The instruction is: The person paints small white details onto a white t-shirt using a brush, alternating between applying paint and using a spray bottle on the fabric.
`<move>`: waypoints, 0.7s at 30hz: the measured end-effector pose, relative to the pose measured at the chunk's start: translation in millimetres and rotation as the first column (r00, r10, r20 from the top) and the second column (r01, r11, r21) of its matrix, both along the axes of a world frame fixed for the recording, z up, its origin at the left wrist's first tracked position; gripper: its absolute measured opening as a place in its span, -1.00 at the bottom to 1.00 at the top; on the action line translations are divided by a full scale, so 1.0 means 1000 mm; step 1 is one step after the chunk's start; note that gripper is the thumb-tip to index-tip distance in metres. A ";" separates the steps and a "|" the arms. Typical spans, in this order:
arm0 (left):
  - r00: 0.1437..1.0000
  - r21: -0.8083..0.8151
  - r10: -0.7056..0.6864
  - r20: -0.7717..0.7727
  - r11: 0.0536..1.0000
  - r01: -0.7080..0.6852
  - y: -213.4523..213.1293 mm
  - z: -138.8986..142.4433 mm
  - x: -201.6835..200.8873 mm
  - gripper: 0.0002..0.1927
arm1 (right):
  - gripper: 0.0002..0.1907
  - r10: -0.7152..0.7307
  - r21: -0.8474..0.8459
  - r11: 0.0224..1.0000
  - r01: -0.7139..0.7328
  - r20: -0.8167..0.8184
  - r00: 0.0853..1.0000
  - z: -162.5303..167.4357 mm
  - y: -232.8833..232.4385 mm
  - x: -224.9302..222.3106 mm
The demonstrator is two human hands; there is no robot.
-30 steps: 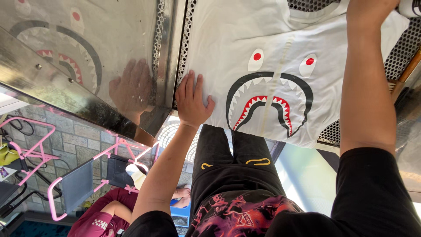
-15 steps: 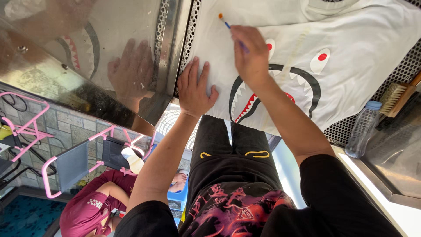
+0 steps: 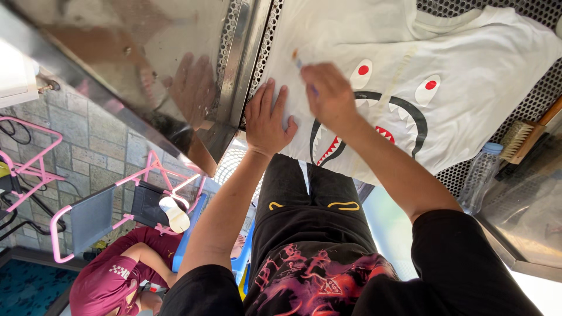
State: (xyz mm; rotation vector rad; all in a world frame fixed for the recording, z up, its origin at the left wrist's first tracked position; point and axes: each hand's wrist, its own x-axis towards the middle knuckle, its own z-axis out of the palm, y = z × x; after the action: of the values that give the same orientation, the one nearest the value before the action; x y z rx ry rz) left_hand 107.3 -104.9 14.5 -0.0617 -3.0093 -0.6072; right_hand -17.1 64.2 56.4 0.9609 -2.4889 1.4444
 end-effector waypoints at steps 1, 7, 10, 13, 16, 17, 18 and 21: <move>1.000 0.003 0.001 -0.007 1.000 -0.001 0.000 0.000 0.000 -0.31 | -0.70 0.025 -0.006 1.000 -0.024 0.039 0.999 0.003 -0.001 0.005; 1.000 0.009 0.008 0.006 1.000 -0.008 0.000 0.004 0.004 -0.31 | -0.68 -0.146 0.030 0.989 0.146 -0.005 0.989 0.008 -0.003 -0.007; 1.000 0.004 0.003 -0.007 1.000 -0.003 0.001 0.009 0.005 -0.32 | -0.67 -0.102 0.050 0.993 0.104 -0.053 0.993 0.003 -0.009 0.003; 1.000 0.009 -0.009 -0.008 1.000 0.009 0.003 0.013 0.007 -0.33 | -0.69 -0.064 0.026 0.998 0.064 0.015 0.998 0.000 -0.016 0.034; 0.999 -0.035 -0.009 -0.034 0.999 0.008 0.005 0.011 0.008 -0.33 | -0.75 -0.111 -0.010 0.994 0.112 0.079 0.991 0.000 -0.020 0.051; 1.000 -0.048 -0.015 -0.018 0.999 0.014 0.006 0.009 0.009 -0.32 | -0.77 -0.161 -0.007 0.987 0.163 0.135 0.978 0.000 -0.021 0.049; 1.000 -0.064 -0.016 -0.001 0.998 0.016 0.006 0.008 0.010 -0.31 | -0.79 -0.205 -0.004 0.978 0.210 0.193 0.960 -0.001 -0.020 0.040; 0.999 -0.087 -0.021 0.035 0.996 0.024 0.004 0.005 0.013 -0.29 | -0.88 -0.377 0.016 0.921 0.390 0.292 0.879 -0.006 -0.012 -0.007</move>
State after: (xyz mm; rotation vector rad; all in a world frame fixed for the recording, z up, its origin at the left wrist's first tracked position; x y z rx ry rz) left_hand 120.5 -100.6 19.4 -0.0906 -3.0709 -0.4826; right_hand -24.5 51.9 50.2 0.2261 -2.6278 1.5816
